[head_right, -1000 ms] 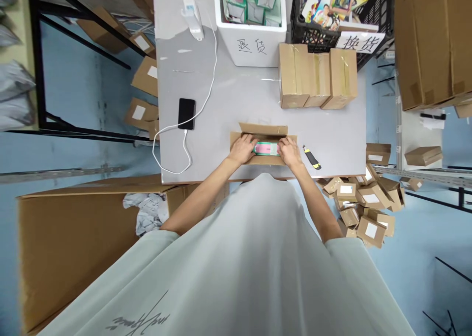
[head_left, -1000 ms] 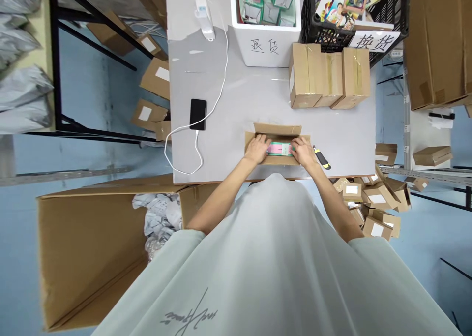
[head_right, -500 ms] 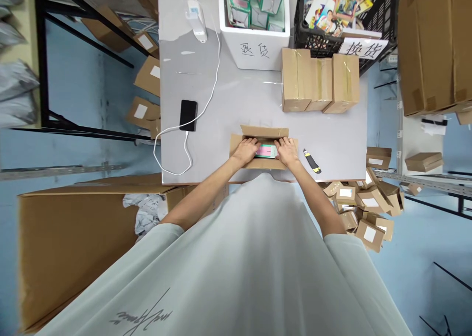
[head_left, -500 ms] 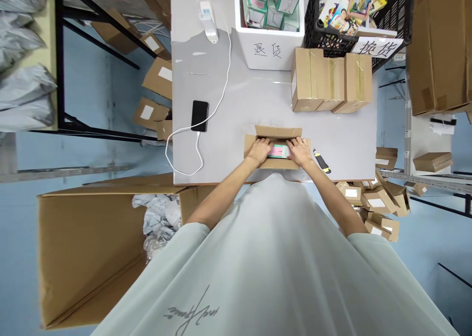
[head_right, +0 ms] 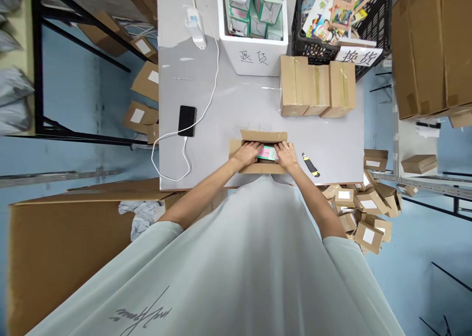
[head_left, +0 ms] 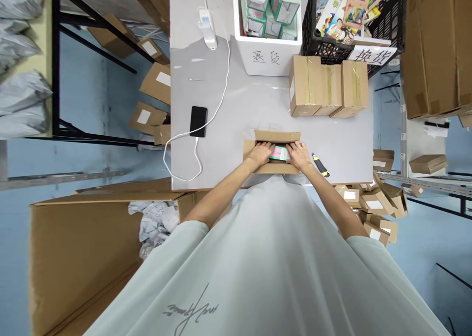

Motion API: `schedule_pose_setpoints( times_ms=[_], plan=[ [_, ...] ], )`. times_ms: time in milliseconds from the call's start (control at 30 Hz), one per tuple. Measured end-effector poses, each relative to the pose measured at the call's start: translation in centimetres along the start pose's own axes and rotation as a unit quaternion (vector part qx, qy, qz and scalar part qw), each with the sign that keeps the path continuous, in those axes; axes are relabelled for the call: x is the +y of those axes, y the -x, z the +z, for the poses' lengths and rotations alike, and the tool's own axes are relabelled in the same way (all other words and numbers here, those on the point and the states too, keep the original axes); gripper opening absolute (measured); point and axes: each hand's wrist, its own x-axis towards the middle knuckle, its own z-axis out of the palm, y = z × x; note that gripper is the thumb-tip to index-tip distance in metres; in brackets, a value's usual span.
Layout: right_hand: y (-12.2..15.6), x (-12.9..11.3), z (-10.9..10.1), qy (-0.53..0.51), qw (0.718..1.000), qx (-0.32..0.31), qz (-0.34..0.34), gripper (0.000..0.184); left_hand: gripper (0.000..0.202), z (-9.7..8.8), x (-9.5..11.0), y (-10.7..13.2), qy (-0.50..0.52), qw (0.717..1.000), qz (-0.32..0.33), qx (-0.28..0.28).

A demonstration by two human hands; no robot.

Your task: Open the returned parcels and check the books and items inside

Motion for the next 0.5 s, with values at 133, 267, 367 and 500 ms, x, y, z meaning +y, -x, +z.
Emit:
schedule_pose_setpoints(
  times_ms=[133, 267, 367, 500],
  plan=[
    [-0.4, 0.0, 0.2, -0.002, 1.0, -0.009, 0.004, 0.076, 0.078, -0.6, 0.2, -0.5, 0.013, 0.999, -0.028, -0.017],
    [-0.3, -0.3, 0.2, 0.0, 1.0, -0.011, 0.012, 0.074, 0.082, -1.2, 0.9, -0.3, 0.008, 0.999, -0.032, -0.017],
    [-0.2, -0.4, -0.1, -0.001, 1.0, -0.003, 0.011, 0.073, 0.073, -1.7, 1.6, -0.2, 0.004, 0.999, -0.043, -0.009],
    [0.4, 0.4, -1.6, -0.023, 1.0, -0.001, -0.004, 0.069, 0.068, -3.0, 2.1, 0.3, 0.006, 0.999, -0.052, 0.002]
  ],
)
